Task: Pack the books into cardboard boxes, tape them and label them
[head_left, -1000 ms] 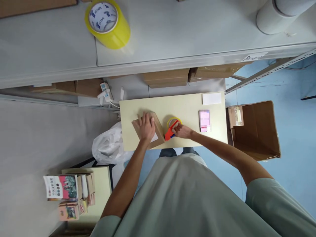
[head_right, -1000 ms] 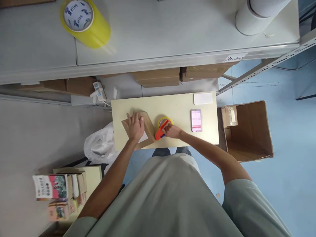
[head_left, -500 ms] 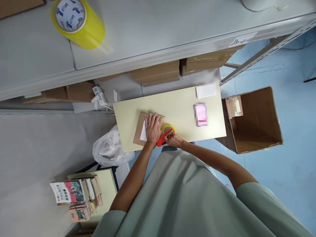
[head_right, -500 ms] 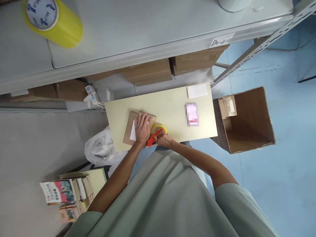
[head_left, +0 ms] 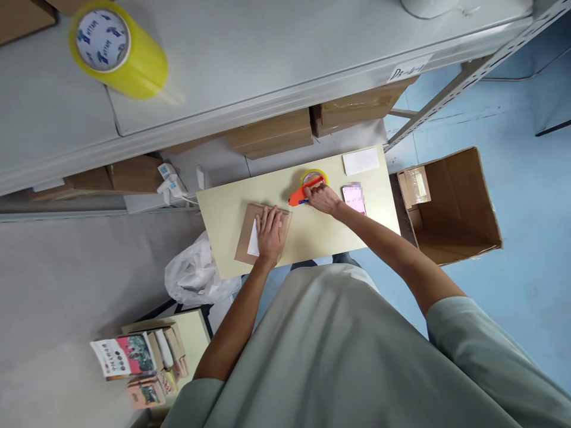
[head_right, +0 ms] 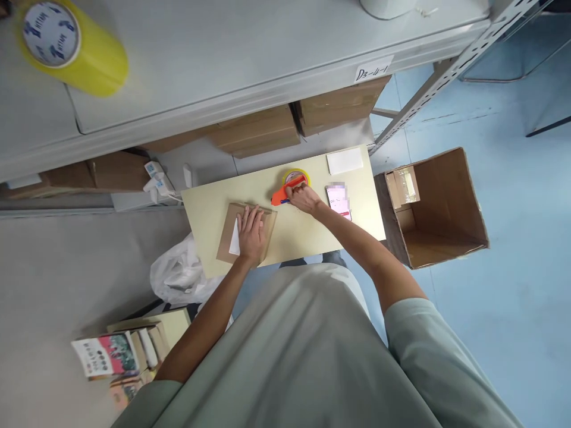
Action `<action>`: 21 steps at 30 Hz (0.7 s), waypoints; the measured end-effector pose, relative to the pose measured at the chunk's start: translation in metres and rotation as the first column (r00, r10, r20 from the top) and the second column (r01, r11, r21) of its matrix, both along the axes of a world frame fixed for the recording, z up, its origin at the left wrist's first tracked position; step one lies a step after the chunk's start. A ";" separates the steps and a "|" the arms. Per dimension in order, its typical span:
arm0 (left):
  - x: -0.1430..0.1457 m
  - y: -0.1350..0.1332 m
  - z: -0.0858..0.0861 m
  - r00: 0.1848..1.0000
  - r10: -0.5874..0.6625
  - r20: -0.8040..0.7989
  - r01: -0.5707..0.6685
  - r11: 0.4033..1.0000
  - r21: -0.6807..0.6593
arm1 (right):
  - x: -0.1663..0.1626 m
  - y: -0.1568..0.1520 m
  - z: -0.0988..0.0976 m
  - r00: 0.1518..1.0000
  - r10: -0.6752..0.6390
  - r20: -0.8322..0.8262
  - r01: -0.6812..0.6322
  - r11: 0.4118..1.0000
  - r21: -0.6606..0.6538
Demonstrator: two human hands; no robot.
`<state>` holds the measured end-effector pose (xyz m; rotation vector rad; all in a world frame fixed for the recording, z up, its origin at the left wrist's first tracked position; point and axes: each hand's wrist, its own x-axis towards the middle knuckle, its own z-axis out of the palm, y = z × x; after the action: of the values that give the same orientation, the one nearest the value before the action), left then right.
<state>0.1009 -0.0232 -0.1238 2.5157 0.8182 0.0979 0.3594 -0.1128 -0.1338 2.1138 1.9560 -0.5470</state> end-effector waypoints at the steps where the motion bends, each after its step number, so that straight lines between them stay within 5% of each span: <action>1: -0.001 0.000 -0.001 1.000 -0.012 0.005 0.012 1.000 0.004 | -0.003 0.004 0.000 1.000 0.007 0.001 -0.007 1.000 0.002; 8: -0.010 0.003 -0.009 0.988 -0.147 0.051 0.146 0.989 0.021 | -0.018 0.008 -0.005 0.996 0.084 -0.026 -0.083 0.995 0.051; 16: -0.038 0.003 -0.005 0.921 -0.376 0.106 0.385 0.919 -0.082 | -0.047 -0.031 -0.018 0.947 0.310 -0.090 -0.298 0.947 0.119; 21: -0.042 0.012 -0.002 0.974 -0.108 0.198 0.118 0.992 -0.038 | -0.099 -0.055 -0.026 0.957 0.245 -0.157 -0.228 0.967 0.118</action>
<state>0.0594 -0.0114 -0.1257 2.4523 0.5900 0.2792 0.2599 -0.1681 -0.1598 1.9022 2.3359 -0.6128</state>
